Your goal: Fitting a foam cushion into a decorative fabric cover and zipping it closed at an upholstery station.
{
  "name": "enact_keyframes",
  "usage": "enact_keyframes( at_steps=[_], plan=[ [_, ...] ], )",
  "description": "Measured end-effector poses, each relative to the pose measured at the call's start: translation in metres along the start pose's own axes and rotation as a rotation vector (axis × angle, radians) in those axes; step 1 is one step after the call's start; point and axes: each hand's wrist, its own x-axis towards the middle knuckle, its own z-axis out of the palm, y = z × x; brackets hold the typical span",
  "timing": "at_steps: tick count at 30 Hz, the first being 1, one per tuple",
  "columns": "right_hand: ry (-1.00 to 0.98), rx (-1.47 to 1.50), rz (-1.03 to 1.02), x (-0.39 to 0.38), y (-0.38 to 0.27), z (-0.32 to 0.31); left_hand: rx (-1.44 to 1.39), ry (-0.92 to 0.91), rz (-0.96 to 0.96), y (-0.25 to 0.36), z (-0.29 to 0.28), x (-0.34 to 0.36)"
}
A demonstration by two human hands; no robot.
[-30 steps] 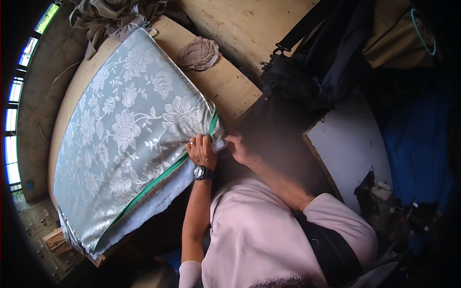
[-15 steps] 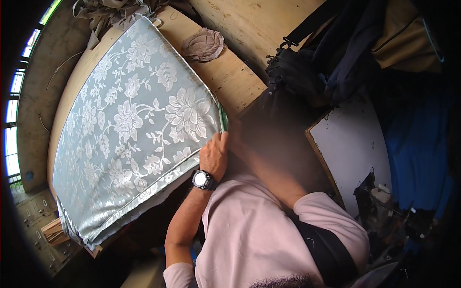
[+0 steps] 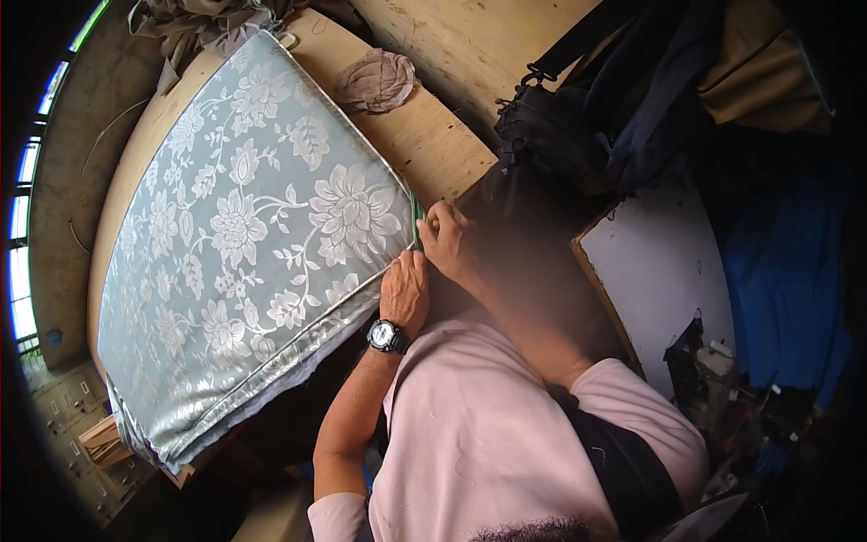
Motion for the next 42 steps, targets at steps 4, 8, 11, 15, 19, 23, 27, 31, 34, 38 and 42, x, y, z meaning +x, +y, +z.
enact_keyframes(
  at_steps=[4, 8, 11, 15, 19, 23, 27, 31, 34, 38, 42],
  plan=[
    [-0.083, -0.170, 0.006, 0.001, -0.002, 0.005, 0.052, -0.019, 0.004, 0.003, 0.003, 0.000],
    [-0.203, -0.238, 0.110, 0.006, 0.001, 0.012, 0.035, -0.005, 0.008, 0.001, 0.002, -0.003],
    [-0.237, -0.253, 0.047, 0.009, 0.017, 0.022, -0.026, -0.056, -0.009, -0.003, -0.001, -0.004],
    [-0.333, 1.107, 0.706, 0.000, 0.065, 0.039, -0.048, 0.026, -0.009, -0.005, -0.001, -0.006],
    [-0.341, 1.762, 0.739, -0.012, 0.096, 0.067, -0.095, 0.016, 0.064, 0.005, -0.002, -0.008],
    [-0.421, 1.489, 0.750, -0.015, 0.088, 0.060, -0.294, 0.011, 0.057, -0.006, -0.016, -0.024],
    [-0.123, 0.654, 0.473, -0.022, 0.048, 0.038, -1.157, 0.118, -0.639, -0.001, -0.046, -0.078],
    [-0.210, 0.584, 0.569, -0.011, 0.024, 0.028, -1.308, 0.802, -1.235, -0.053, -0.025, -0.167],
    [-0.170, 0.736, 0.383, -0.016, 0.034, 0.034, -1.439, 1.113, -1.358, -0.079, -0.035, -0.196],
    [-0.199, 0.725, 0.397, -0.012, 0.061, 0.044, -1.500, 1.059, -1.374, -0.097, -0.061, -0.187],
    [-0.254, 0.929, 0.526, -0.007, 0.068, 0.043, -1.702, 1.251, -1.415, -0.131, -0.056, -0.200]
  ],
)
